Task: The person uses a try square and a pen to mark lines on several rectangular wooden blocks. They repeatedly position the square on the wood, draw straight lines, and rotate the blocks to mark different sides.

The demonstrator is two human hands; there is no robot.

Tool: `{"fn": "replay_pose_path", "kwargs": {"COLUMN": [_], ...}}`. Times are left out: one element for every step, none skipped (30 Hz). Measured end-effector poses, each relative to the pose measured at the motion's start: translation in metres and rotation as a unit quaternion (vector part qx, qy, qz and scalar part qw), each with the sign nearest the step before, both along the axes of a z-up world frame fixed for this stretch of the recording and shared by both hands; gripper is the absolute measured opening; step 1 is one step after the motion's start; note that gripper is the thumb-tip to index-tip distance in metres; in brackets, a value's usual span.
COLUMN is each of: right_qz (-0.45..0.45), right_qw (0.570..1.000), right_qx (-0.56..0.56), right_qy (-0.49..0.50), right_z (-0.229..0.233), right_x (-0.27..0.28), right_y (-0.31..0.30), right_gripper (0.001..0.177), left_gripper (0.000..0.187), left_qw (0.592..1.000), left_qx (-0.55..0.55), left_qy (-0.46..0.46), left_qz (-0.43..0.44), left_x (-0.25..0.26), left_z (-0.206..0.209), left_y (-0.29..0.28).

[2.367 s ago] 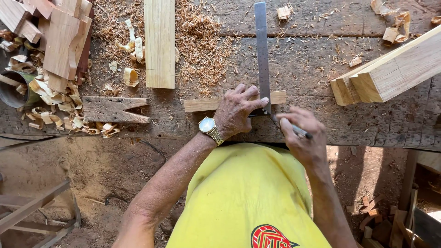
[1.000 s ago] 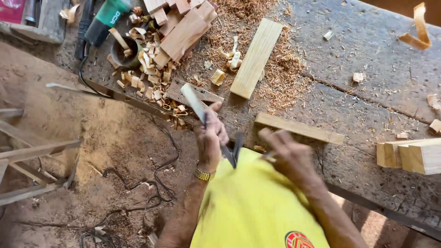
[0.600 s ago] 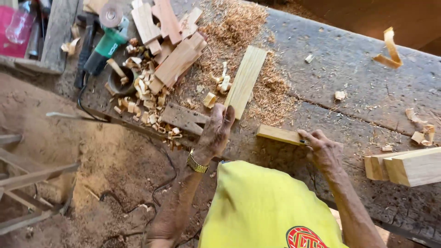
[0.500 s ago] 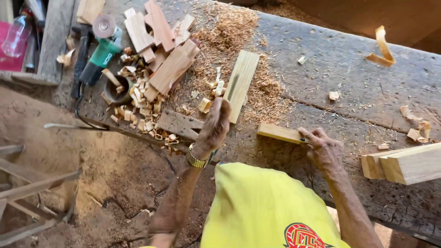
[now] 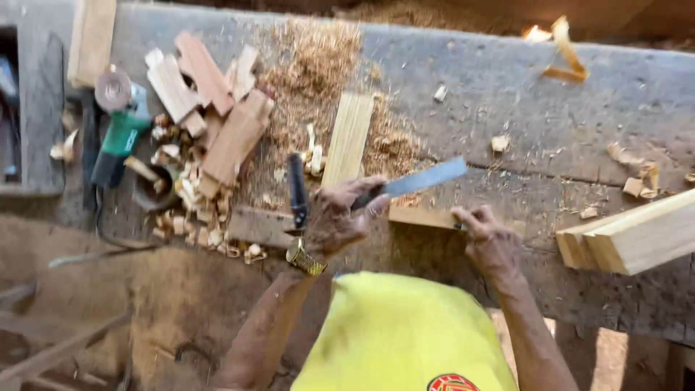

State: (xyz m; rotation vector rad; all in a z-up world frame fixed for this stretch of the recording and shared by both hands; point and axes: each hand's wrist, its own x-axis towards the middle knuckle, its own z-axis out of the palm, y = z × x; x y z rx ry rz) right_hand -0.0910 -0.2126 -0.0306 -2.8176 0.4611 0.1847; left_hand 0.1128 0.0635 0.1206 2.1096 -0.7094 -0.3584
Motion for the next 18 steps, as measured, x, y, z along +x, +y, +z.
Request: {"fn": "replay_pose_path", "kwargs": {"right_qz": [-0.004,0.001,0.004,-0.029,-0.063,-0.065,-0.113,-0.16,-0.164,-0.249,-0.316,-0.32,-0.289,-0.254,-0.257,-0.295,-0.332,-0.336], "right_qw": [1.0,1.0,1.0,0.997,0.986,0.986,0.949,0.887,0.888,0.795,0.637,0.637,0.697,0.751,0.751,0.725,0.697,0.697], "right_qx": [0.007,0.022,0.026,0.026,0.024,0.026,0.076,0.12,0.119,0.372,0.594,0.595,0.55,0.503,0.505,0.532,0.557,0.556], "right_qy": [-0.002,0.007,0.014,-0.071,-0.155,-0.151,-0.286,-0.416,-0.413,-0.41,-0.375,-0.371,-0.358,-0.344,-0.34,-0.323,-0.306,-0.303], "right_z": [0.002,0.002,0.028,0.054,0.079,0.076,0.072,0.068,0.077,0.087,0.097,0.095,0.094,0.092,0.085,0.079,0.073,0.074], "right_x": [0.006,-0.002,-0.009,-0.007,-0.004,-0.01,-0.016,-0.022,-0.022,-0.023,-0.023,-0.021,-0.019,-0.015,-0.014,-0.013,-0.012,-0.009], "right_y": [-0.003,0.002,0.011,0.016,0.021,0.021,0.022,0.022,0.03,0.037,0.045,0.05,0.054,0.059,0.066,0.071,0.076,0.083], "right_gripper": [0.057,0.063,0.063,0.05,0.045,0.045,0.016,0.015,0.015,0.033,0.061,0.061,0.065,0.084,0.084,0.091,0.099,0.099], "left_gripper": [0.032,0.034,0.034,0.031,0.03,0.03,0.028,0.028,0.028,0.031,0.038,0.038,0.038,0.039,0.039,0.035,0.032,0.032], "left_qw": [0.994,0.98,0.981,0.968,0.951,0.951,0.953,0.953,0.953,0.951,0.948,0.95,0.955,0.96,0.96,0.968,0.975,0.976], "left_qx": [0.033,0.074,0.078,0.087,0.096,0.097,0.073,0.047,0.047,0.05,0.053,0.055,0.038,0.023,0.025,0.014,0.003,0.004], "left_qy": [-0.085,-0.156,-0.149,-0.197,-0.246,-0.241,-0.238,-0.235,-0.232,-0.254,-0.276,-0.271,-0.254,-0.237,-0.233,-0.2,-0.166,-0.162], "left_qz": [-0.055,-0.101,-0.099,-0.131,-0.161,-0.164,-0.174,-0.184,-0.188,-0.167,-0.146,-0.148,-0.149,-0.15,-0.15,-0.149,-0.147,-0.148], "left_x": [0.016,0.015,0.003,0.004,0.005,0.004,0.004,0.004,0.005,0.004,0.003,0.003,0.003,0.004,0.004,0.006,0.008,0.01], "left_z": [-0.018,-0.038,-0.057,-0.075,-0.093,-0.103,-0.113,-0.125,-0.127,-0.129,-0.131,-0.129,-0.127,-0.124,-0.127,-0.13,-0.133,-0.132], "left_y": [-0.003,0.004,0.007,0.003,-0.002,-0.002,-0.002,-0.002,-0.003,-0.003,-0.003,-0.003,-0.003,-0.002,-0.001,-0.001,-0.002,-0.001]}}
